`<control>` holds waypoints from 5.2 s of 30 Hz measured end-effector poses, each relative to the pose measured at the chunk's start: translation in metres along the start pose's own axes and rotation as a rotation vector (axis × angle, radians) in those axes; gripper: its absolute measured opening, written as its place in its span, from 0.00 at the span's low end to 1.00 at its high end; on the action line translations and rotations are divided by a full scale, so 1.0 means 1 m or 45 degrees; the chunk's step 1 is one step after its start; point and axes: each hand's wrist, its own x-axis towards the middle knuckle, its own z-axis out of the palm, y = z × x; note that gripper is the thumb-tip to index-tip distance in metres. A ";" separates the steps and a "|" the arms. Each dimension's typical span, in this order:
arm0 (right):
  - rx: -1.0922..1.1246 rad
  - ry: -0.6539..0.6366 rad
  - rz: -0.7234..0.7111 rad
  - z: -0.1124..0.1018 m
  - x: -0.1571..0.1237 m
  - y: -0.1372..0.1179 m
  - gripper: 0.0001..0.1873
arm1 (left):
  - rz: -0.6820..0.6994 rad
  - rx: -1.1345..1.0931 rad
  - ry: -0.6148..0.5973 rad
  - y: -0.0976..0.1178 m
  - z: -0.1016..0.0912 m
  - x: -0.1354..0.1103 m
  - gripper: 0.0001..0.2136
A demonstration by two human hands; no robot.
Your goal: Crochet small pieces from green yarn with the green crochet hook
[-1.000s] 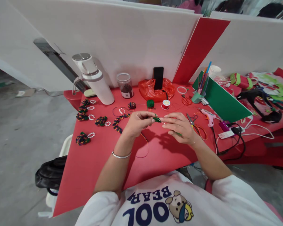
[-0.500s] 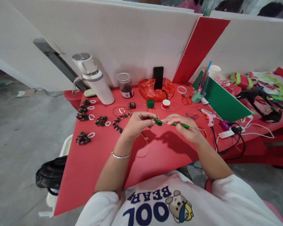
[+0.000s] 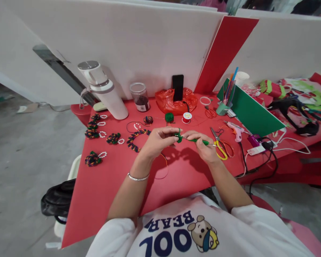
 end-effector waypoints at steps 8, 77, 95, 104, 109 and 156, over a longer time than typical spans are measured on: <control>-0.026 -0.032 0.030 -0.005 0.000 -0.008 0.12 | 0.050 0.044 -0.062 -0.001 -0.002 0.001 0.13; -0.993 0.376 -0.564 0.033 -0.002 0.016 0.14 | 0.148 -0.156 0.447 -0.016 0.037 0.002 0.15; -0.818 -0.169 -0.560 -0.013 0.016 -0.023 0.13 | -0.009 -0.094 0.085 -0.010 0.008 0.003 0.12; -0.927 -0.328 -0.607 -0.023 0.021 -0.029 0.14 | -0.075 -0.064 0.058 -0.001 0.003 0.003 0.13; -0.977 -0.363 -0.614 -0.024 0.022 -0.033 0.13 | -0.054 0.004 0.044 -0.001 -0.003 0.003 0.12; -0.900 -0.514 -0.623 -0.029 0.033 -0.056 0.12 | -0.243 -0.156 -0.163 0.007 -0.005 -0.001 0.12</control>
